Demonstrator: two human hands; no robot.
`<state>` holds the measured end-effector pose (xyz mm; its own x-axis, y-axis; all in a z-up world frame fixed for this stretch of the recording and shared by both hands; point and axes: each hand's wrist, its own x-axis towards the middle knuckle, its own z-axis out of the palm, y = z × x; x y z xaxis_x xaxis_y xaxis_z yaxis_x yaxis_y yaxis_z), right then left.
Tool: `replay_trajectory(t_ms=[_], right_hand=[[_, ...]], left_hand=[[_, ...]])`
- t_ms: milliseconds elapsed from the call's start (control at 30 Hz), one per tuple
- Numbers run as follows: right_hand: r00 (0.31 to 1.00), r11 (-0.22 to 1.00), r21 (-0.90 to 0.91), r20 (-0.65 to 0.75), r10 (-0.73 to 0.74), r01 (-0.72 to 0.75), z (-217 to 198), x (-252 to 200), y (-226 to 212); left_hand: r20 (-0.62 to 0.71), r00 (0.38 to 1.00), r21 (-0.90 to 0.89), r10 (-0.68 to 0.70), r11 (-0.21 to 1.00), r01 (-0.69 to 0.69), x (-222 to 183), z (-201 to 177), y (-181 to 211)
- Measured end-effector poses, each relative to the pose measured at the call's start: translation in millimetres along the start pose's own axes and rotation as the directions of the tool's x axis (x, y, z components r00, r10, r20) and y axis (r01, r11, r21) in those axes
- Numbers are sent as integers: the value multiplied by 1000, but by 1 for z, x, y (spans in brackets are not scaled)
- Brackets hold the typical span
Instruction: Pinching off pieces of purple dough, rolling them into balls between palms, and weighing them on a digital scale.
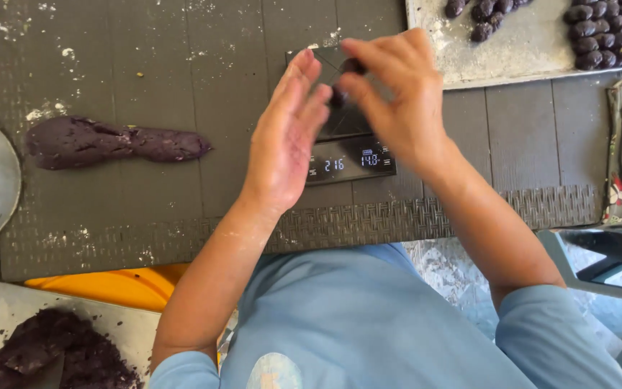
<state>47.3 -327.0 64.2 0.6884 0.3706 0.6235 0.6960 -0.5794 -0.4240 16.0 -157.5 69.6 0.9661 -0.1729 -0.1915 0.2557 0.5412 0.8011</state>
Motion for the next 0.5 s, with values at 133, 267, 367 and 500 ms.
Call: replay_trajectory(t_ms=[133,267,367,500], right_hand=[[980,981,-18,48,-191,192,11,19,-49],[938,977,-53,295,-183,207,57,27,-104],[744,896,78,530,-408,436,53,21,-127],[655,883,-132,721,-227,451,31,45,-149]], left_hand=[[204,976,-647,-71,739,189,-19,-17,0],[261,965,-520,4,843,137,-39,-38,-6],[426,905,-182,-18,978,105,-70,-52,13],[379,915,-406,-137,864,297,-62,-62,-33]])
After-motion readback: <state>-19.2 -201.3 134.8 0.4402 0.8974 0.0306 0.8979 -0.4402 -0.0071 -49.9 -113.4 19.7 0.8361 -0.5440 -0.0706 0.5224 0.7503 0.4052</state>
